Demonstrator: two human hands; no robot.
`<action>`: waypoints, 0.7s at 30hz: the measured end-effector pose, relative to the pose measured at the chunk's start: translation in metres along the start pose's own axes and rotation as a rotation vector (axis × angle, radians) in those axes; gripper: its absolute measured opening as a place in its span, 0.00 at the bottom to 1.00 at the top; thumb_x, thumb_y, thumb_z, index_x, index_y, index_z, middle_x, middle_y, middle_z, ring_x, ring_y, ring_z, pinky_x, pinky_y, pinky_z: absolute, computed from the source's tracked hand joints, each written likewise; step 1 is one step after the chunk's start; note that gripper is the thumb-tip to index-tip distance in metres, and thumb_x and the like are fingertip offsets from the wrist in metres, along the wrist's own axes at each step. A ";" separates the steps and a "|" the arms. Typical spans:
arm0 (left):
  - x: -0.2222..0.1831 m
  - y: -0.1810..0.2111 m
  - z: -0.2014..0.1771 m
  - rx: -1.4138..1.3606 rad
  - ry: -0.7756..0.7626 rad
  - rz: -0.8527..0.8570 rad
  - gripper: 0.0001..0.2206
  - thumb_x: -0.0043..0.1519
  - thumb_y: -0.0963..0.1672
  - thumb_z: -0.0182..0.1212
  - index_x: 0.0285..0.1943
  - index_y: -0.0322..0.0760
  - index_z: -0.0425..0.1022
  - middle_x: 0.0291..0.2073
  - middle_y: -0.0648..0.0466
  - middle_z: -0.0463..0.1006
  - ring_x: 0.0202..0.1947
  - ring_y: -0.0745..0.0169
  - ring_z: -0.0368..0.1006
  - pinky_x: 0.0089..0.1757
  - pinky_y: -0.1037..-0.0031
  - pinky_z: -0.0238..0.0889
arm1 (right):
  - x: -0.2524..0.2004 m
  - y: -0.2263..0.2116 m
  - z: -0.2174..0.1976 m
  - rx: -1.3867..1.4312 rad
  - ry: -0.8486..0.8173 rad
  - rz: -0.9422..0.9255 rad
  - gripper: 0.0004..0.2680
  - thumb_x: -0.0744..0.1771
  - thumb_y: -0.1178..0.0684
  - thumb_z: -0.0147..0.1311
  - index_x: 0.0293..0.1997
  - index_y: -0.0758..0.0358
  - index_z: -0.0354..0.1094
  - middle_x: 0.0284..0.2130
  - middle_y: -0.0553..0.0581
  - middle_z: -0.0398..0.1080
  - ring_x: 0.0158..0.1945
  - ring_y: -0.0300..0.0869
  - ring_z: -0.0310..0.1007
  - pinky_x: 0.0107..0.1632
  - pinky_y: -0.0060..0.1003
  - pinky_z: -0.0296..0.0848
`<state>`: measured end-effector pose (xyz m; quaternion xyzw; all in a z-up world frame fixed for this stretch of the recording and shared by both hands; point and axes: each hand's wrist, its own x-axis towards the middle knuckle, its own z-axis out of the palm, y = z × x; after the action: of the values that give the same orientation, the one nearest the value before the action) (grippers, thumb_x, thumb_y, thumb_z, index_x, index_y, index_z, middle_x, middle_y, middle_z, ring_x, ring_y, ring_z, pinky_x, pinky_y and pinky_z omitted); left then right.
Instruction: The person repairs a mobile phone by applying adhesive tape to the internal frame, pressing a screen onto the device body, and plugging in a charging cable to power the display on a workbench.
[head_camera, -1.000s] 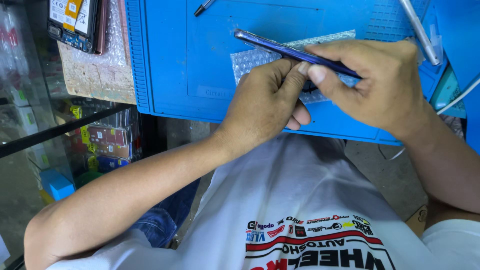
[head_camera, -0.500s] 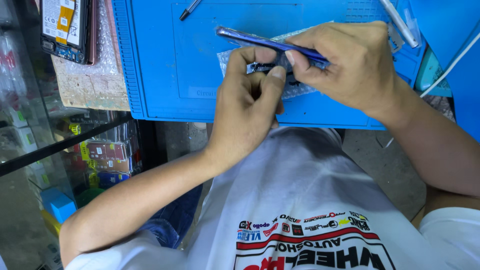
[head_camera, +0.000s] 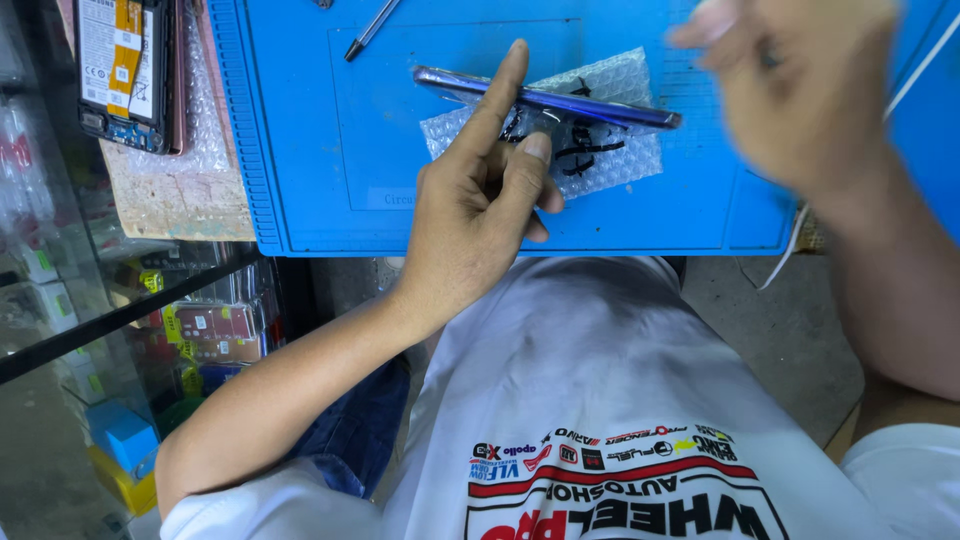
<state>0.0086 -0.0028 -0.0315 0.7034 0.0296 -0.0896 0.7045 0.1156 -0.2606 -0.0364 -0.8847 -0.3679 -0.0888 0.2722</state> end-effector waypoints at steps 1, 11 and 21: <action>0.000 0.001 -0.001 -0.001 -0.013 0.009 0.27 0.77 0.43 0.52 0.84 0.45 0.47 0.27 0.58 0.77 0.28 0.78 0.74 0.32 0.81 0.73 | -0.001 0.010 -0.008 -0.068 -0.008 0.064 0.05 0.73 0.58 0.62 0.42 0.69 0.75 0.30 0.60 0.74 0.32 0.46 0.75 0.35 0.37 0.70; 0.007 0.009 -0.009 -0.014 -0.047 -0.105 0.28 0.73 0.41 0.49 0.83 0.41 0.46 0.28 0.54 0.79 0.27 0.75 0.75 0.28 0.83 0.73 | -0.019 0.031 -0.030 -0.273 0.026 0.086 0.02 0.70 0.60 0.59 0.44 0.62 0.75 0.36 0.55 0.74 0.37 0.45 0.75 0.40 0.38 0.71; 0.012 0.011 -0.012 -0.098 -0.077 -0.127 0.28 0.74 0.42 0.48 0.84 0.42 0.46 0.30 0.54 0.79 0.28 0.74 0.75 0.32 0.82 0.75 | -0.037 -0.016 -0.023 -0.479 -0.026 0.166 0.11 0.68 0.49 0.67 0.46 0.67 0.74 0.41 0.58 0.71 0.40 0.50 0.75 0.38 0.41 0.72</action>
<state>0.0228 0.0079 -0.0232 0.6608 0.0515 -0.1594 0.7316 0.0794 -0.2860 -0.0241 -0.9521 -0.2660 -0.1396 0.0567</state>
